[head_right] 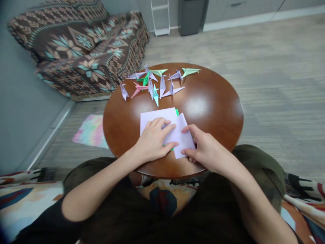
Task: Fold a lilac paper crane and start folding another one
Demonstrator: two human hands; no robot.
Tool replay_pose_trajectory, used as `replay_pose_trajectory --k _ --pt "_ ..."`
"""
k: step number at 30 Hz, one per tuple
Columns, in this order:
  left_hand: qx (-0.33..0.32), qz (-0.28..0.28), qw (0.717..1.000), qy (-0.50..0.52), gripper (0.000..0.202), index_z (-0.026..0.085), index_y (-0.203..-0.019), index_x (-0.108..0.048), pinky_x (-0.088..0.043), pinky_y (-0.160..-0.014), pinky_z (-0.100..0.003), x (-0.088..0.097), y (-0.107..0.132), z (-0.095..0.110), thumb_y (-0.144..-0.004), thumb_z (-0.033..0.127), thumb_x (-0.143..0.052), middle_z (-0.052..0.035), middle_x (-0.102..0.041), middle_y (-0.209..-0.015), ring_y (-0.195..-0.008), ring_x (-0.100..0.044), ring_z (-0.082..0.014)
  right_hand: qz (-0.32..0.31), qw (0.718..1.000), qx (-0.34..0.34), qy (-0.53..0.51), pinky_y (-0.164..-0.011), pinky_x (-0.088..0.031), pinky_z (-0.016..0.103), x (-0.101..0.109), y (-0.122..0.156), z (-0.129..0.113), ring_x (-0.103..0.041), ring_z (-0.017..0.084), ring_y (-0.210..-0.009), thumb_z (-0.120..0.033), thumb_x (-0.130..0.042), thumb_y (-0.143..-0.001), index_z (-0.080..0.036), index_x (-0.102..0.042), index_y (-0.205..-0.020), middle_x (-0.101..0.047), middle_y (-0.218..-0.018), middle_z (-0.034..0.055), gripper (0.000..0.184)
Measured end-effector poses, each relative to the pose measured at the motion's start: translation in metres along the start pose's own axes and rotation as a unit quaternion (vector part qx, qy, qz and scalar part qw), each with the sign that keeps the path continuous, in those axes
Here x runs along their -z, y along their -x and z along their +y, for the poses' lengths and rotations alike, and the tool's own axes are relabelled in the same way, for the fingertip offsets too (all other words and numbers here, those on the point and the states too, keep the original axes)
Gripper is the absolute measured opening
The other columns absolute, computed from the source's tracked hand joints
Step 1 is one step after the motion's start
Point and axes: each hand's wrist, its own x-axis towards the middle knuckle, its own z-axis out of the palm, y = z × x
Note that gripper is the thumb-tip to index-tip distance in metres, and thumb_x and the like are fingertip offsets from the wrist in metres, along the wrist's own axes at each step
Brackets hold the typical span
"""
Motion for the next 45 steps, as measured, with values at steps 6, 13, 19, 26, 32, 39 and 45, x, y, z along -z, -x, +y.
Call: replay_pose_trajectory --k 6,13,19,26,32,39,45 --pt "-0.002 0.002 1.0 -0.003 0.053 0.019 -0.133 -0.062 -0.043 -0.107 -0.051 0.001 0.0 0.0 -0.093 0.054 -0.066 -0.0166 -0.059 -0.138 -0.132 -0.051 -0.0344 -0.02 0.998 -0.015 -0.062 -0.055 -0.06 0.035 0.001 -0.004 0.004 -0.073 0.024 -0.056 -0.03 -0.07 -0.086 -0.027 -0.045 -0.122 -0.072 -0.066 -0.0043 0.044" --pt "-0.004 0.004 1.0 -0.003 0.053 0.018 -0.134 -0.061 -0.043 -0.107 -0.051 0.0 0.0 0.0 -0.094 0.052 -0.065 -0.0172 -0.059 -0.138 -0.132 -0.051 -0.0347 -0.037 0.998 -0.013 -0.057 -0.054 -0.06 0.034 0.005 -0.002 0.003 -0.072 0.023 -0.057 -0.04 -0.076 -0.087 -0.027 -0.045 -0.126 -0.073 -0.071 -0.0028 0.052" --pt "-0.006 0.003 1.0 0.001 0.056 0.018 -0.137 -0.059 -0.042 -0.108 -0.052 0.0 0.001 0.0 -0.094 0.053 -0.065 -0.0179 -0.059 -0.14 -0.133 -0.05 -0.0355 0.046 0.998 0.021 -0.027 -0.048 -0.05 0.027 0.014 -0.007 0.003 -0.062 0.017 -0.049 -0.049 -0.064 -0.096 -0.027 -0.053 -0.122 -0.064 -0.064 -0.0057 0.036" --pt "-0.006 0.001 1.0 0.0 0.057 0.017 -0.137 -0.059 -0.042 -0.109 -0.052 -0.001 0.001 0.0 -0.094 0.053 -0.066 -0.0178 -0.058 -0.14 -0.134 -0.05 -0.0354 0.011 0.996 0.025 -0.08 -0.043 -0.047 0.025 0.019 -0.012 0.011 -0.059 0.015 -0.044 -0.045 -0.068 -0.095 -0.025 -0.053 -0.121 -0.057 -0.06 -0.0087 0.036" --pt "-0.007 0.005 1.0 0.004 0.056 0.018 -0.137 -0.059 -0.042 -0.109 -0.052 -0.002 0.001 -0.001 -0.094 0.053 -0.066 -0.0176 -0.058 -0.14 -0.134 -0.05 -0.0351 0.016 0.996 0.026 -0.085 -0.043 -0.047 0.025 0.019 -0.012 0.01 -0.058 0.015 -0.043 -0.047 -0.07 -0.092 -0.025 -0.053 -0.12 -0.057 -0.06 -0.0091 0.039" --pt "-0.008 0.007 1.0 0.003 0.058 0.017 -0.138 -0.059 -0.042 -0.109 -0.052 -0.002 0.001 -0.001 -0.093 0.053 -0.066 -0.0178 -0.058 -0.14 -0.134 -0.051 -0.0353 0.021 0.997 0.024 -0.073 -0.043 -0.046 0.025 0.018 -0.012 0.012 -0.058 0.015 -0.043 -0.047 -0.069 -0.093 -0.026 -0.052 -0.12 -0.058 -0.061 -0.0092 0.038" --pt "-0.007 0.004 1.0 -0.004 0.057 0.016 -0.138 -0.059 -0.042 -0.109 -0.052 -0.001 0.0 0.0 -0.094 0.052 -0.065 -0.0184 -0.058 -0.141 -0.134 -0.05 -0.0358 0.069 0.991 0.045 0.105 -0.055 -0.049 0.033 0.021 -0.009 0.009 -0.062 0.021 -0.054 -0.048 -0.071 -0.091 -0.025 -0.057 -0.12 -0.063 -0.06 -0.0055 0.039"
